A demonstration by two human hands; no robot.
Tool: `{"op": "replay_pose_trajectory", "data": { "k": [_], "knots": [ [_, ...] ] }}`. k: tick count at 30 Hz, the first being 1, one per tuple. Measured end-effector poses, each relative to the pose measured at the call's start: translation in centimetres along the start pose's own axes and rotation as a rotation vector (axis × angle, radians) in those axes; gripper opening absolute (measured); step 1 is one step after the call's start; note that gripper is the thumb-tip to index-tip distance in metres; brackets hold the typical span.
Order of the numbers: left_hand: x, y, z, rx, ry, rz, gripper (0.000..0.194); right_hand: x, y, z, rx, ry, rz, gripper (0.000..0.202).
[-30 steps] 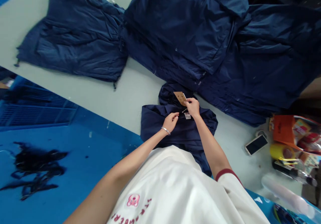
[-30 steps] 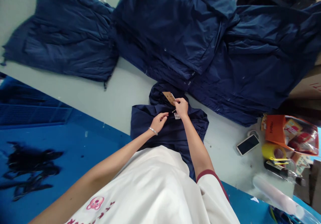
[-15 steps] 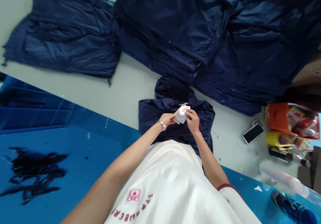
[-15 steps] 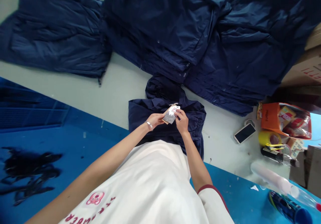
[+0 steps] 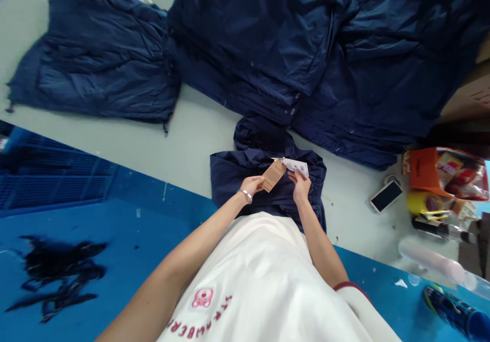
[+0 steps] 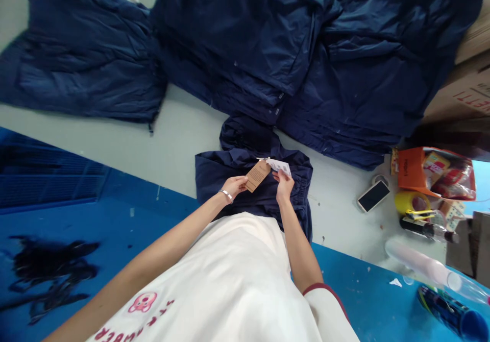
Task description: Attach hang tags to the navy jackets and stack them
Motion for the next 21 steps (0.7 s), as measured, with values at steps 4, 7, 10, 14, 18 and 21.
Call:
{"op": "replay_pose_trajectory", "data": {
  "k": [4, 7, 10, 14, 18, 21],
  "knots": [
    [0.6, 0.0, 0.7, -0.010, 0.031, -0.002, 0.019, 0.6, -0.2, -0.7, 0.231, 0.209, -0.045, 0.018],
    [1.1, 0.0, 1.1, -0.016, 0.043, 0.020, 0.022, 0.7, -0.5, -0.6, 0.308, 0.273, -0.010, 0.025],
    [1.5, -0.2, 1.2, -0.022, 0.053, 0.042, 0.023, 0.6, -0.7, -0.5, 0.332, 0.312, 0.006, 0.031],
    [1.7, -0.4, 1.2, -0.020, 0.049, 0.030, 0.019, 0.6, -0.8, -0.6, 0.349, 0.320, 0.026, 0.033],
    [1.8, -0.3, 1.1, -0.017, 0.044, 0.013, 0.016, 0.5, -0.9, -0.7, 0.292, 0.289, 0.071, 0.032],
    [1.9, -0.3, 1.1, -0.024, 0.035, -0.008, 0.017, 0.5, -1.0, -0.8, 0.288, 0.289, 0.080, 0.032]
  ]
}}
Point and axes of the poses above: each hand's wrist, its own x-axis towards the middle knuckle, its own y-axis out of the palm, z = x × y, the point moved 1 cm from there along x, towards the middle knuckle, and after that the axes turned 11 degrees about -y, right-handed, at the moved point
